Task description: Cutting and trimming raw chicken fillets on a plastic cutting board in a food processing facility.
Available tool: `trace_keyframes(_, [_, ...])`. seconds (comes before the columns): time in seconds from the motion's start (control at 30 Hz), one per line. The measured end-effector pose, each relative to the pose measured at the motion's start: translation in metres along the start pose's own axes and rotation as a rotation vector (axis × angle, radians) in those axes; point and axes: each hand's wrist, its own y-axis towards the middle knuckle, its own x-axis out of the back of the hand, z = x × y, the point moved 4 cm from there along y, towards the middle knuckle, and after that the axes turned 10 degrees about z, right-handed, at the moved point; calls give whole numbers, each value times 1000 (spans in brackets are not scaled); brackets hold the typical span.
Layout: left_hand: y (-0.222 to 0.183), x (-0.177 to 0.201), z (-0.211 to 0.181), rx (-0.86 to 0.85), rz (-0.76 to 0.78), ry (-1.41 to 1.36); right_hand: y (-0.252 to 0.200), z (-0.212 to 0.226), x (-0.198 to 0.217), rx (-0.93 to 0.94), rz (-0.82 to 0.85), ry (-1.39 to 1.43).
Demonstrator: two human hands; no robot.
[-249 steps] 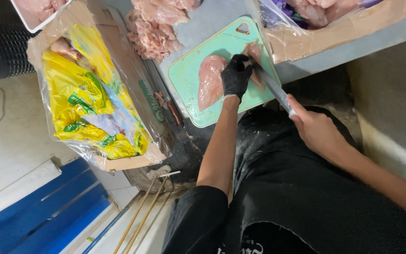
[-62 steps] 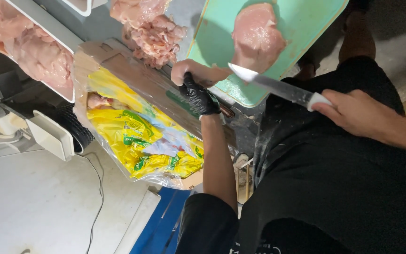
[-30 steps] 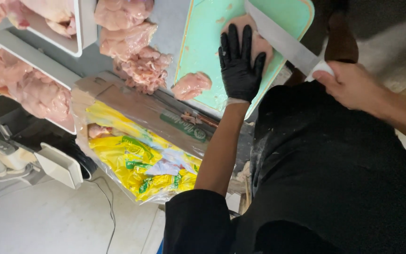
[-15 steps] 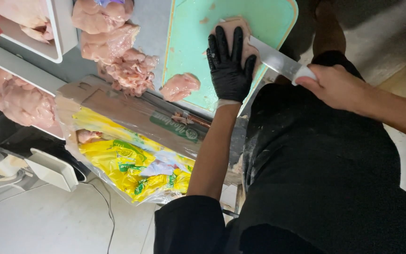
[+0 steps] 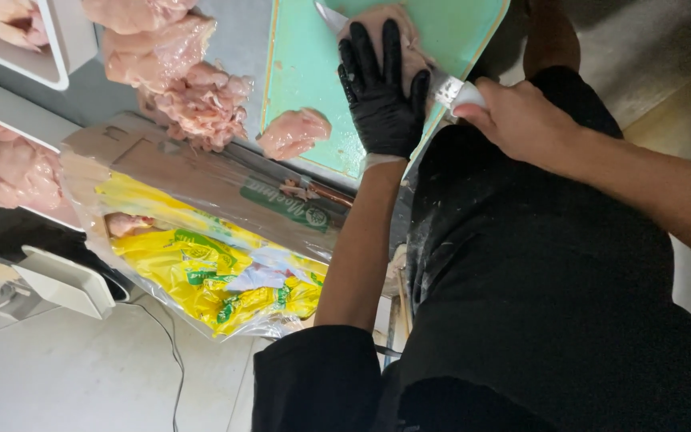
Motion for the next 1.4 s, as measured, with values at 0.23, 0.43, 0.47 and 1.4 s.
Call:
trace_keyframes(0.23, [2,-8,0,-22,64,184,-25,-22,-8,-125,184,-18])
trace_keyframes(0.43, [1,4,-3,-32,4,30,-23,-14,2,-137,228,-53])
trace_keyframes(0.47, [1,11,-4,-19,-9,-20,-22,-7,6,-84,190,-31])
trace_keyframes(1.4, [1,11,-21,168,91,549,-71,-19,-58,-264,411,41])
